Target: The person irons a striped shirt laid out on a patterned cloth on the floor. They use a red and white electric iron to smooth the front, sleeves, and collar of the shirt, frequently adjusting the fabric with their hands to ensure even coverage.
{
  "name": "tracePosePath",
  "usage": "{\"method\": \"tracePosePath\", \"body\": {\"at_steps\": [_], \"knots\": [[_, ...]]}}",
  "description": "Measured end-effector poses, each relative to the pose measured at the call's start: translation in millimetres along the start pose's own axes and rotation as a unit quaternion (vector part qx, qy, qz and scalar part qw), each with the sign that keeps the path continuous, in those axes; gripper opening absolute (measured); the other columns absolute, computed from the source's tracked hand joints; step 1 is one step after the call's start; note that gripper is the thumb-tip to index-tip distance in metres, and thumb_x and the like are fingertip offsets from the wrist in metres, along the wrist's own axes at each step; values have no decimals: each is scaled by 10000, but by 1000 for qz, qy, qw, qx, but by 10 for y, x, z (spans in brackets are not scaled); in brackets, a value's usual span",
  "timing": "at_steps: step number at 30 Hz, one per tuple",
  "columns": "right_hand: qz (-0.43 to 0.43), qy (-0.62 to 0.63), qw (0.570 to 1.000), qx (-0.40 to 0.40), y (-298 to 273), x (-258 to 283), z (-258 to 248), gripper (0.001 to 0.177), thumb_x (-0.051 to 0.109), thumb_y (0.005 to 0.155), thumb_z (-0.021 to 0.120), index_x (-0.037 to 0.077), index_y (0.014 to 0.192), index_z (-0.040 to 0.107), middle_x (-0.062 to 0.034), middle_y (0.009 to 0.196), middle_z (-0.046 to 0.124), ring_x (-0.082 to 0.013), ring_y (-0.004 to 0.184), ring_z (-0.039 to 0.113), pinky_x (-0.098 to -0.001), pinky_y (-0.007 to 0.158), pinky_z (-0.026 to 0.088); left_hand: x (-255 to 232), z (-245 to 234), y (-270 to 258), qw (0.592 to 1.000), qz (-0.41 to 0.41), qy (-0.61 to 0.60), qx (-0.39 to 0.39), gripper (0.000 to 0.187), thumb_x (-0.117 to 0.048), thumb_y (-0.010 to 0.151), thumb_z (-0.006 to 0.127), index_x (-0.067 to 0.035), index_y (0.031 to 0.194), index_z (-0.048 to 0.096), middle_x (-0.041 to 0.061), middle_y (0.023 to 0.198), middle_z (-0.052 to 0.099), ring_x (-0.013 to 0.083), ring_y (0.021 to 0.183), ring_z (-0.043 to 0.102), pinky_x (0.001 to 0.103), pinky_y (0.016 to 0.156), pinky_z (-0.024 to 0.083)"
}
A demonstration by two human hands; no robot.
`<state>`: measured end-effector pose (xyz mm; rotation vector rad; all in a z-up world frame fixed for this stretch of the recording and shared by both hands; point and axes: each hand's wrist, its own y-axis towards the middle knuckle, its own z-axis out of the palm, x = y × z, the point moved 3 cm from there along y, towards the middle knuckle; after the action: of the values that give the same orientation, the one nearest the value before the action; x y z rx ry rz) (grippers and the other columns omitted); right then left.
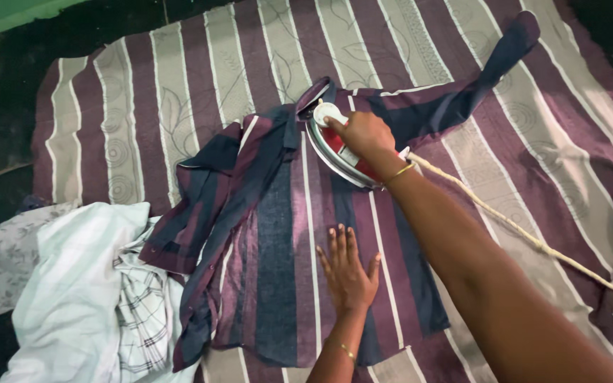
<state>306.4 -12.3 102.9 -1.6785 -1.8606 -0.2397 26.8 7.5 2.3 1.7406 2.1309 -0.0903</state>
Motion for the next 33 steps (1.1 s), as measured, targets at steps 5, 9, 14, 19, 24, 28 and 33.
{"method": "tracePosePath", "body": {"at_steps": [5,9,14,19,24,28,33], "knots": [[6,-13,1000,1,57,-44,69,764,768,872,560,62,1076,767,-220,1084,742,-398,1046,711,-515,868,550,3,7,-7,1000,-5,-4,2,811,-604,1012,429,-19,1565,330,155,1647,327,319,1560,197,590,1244,89],[26,12,1000,1,-9,-215,281,780,753,875,563,36,1125,742,-254,1095,728,-428,1042,711,-525,874,552,19,41,-42,999,-8,-4,-42,888,-662,1001,401,-49,1617,221,156,1682,263,311,1575,165,563,1256,90],[14,2,999,33,-449,-392,450,818,759,905,539,-7,1098,753,-272,1080,739,-421,1036,727,-511,890,560,183,111,-11,971,-46,-215,-93,1026,-727,918,384,-37,1632,129,213,1693,157,348,1573,105,502,1240,150],[-2,12,999,49,-1143,-492,446,778,744,880,504,46,1117,749,-243,1081,730,-421,1044,703,-526,903,540,744,460,104,887,-137,-431,-89,873,-659,1025,296,-25,1621,223,204,1695,225,341,1580,202,433,1281,176],[-22,-8,998,64,-1710,-658,494,793,739,912,488,13,1116,732,-266,1077,734,-433,1059,701,-526,932,531,1261,556,12,860,-121,-485,-102,723,-529,1076,287,-18,1586,322,194,1676,296,332,1566,248,404,1266,187],[-23,-13,996,87,-2109,-752,479,776,734,913,486,27,1123,726,-256,1075,741,-425,1053,707,-518,930,537,1413,349,-111,882,-121,-441,-111,662,-476,1090,314,-16,1561,385,181,1657,353,319,1559,271,406,1263,201],[-12,-33,990,135,-2506,-806,419,743,727,913,479,83,1195,720,-229,1075,751,-402,1050,717,-503,937,539,1370,178,-180,886,-131,-426,-128,610,-432,1091,361,-26,1540,432,182,1634,398,314,1535,348,398,1249,276]]}}
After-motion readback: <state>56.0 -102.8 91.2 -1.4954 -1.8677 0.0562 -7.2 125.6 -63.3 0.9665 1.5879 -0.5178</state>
